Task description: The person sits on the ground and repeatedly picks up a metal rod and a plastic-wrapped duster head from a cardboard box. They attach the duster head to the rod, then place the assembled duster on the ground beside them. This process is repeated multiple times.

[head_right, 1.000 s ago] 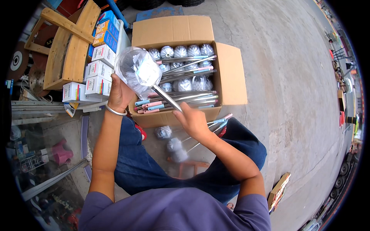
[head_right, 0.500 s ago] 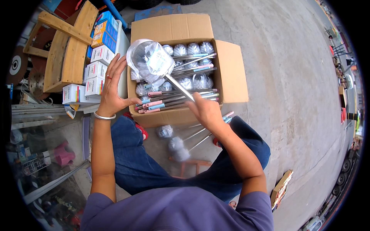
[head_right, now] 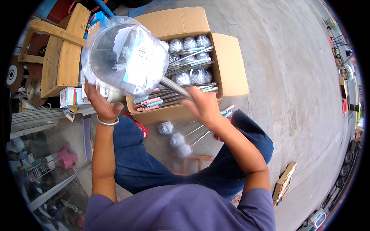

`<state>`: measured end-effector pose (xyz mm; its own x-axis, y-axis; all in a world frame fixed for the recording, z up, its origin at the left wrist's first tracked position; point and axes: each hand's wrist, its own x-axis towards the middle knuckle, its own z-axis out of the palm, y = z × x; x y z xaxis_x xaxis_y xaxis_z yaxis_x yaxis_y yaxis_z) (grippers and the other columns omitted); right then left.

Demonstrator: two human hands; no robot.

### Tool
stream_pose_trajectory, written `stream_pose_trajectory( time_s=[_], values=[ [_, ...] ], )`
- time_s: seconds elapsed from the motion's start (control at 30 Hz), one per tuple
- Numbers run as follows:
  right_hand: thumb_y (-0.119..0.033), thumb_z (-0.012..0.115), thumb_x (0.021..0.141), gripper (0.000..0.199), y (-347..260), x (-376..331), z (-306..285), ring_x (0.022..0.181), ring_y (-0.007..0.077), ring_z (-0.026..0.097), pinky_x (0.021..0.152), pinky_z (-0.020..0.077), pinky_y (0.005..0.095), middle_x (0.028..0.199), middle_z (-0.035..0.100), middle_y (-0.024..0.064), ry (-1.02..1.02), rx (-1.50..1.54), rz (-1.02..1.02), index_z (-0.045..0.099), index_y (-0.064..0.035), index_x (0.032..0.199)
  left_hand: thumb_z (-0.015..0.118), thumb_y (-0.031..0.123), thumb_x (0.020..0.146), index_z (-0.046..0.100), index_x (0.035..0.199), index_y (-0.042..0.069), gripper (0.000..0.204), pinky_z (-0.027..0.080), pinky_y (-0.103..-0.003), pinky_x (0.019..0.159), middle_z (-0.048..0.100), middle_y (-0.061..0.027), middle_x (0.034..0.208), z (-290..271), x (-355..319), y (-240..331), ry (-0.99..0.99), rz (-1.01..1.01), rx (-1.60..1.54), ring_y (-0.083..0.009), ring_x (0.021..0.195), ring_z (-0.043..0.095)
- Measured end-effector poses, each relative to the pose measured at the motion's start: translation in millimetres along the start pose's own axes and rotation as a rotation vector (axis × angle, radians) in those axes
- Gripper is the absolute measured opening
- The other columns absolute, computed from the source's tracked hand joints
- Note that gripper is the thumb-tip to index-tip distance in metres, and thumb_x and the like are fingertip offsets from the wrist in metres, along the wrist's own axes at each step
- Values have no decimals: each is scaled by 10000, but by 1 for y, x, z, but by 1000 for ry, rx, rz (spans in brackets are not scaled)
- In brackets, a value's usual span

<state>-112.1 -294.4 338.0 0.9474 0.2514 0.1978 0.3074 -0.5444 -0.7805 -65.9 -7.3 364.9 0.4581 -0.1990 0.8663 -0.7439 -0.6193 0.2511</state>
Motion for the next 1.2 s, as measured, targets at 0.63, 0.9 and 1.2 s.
stream_pose_trajectory(
  time_s=[0.63,0.9,1.2],
  values=[
    [-305,641,783,203,36,-4,-12,645,241,619,545,470,367,704,603,44,-121,-578,-67,566,-125,837,773,497,554,388,1328,35,980,365,-387,1026,441,-123,1331,27,-20,0,-810,-150,1,-299,1226,412],
    [-304,640,786,198,41,-7,-12,628,247,618,549,471,373,708,614,50,-168,-571,-34,580,-120,830,771,497,566,476,1241,4,886,404,-382,972,503,-146,1264,32,-20,3,-817,-37,50,-307,1179,462],
    [-296,617,812,201,53,-20,9,710,262,631,592,482,376,756,628,64,-342,-481,-37,614,-118,905,719,543,641,489,1210,-13,828,349,-404,1012,522,-178,1239,38,-51,13,-1115,-99,23,-322,1196,456]
  ],
)
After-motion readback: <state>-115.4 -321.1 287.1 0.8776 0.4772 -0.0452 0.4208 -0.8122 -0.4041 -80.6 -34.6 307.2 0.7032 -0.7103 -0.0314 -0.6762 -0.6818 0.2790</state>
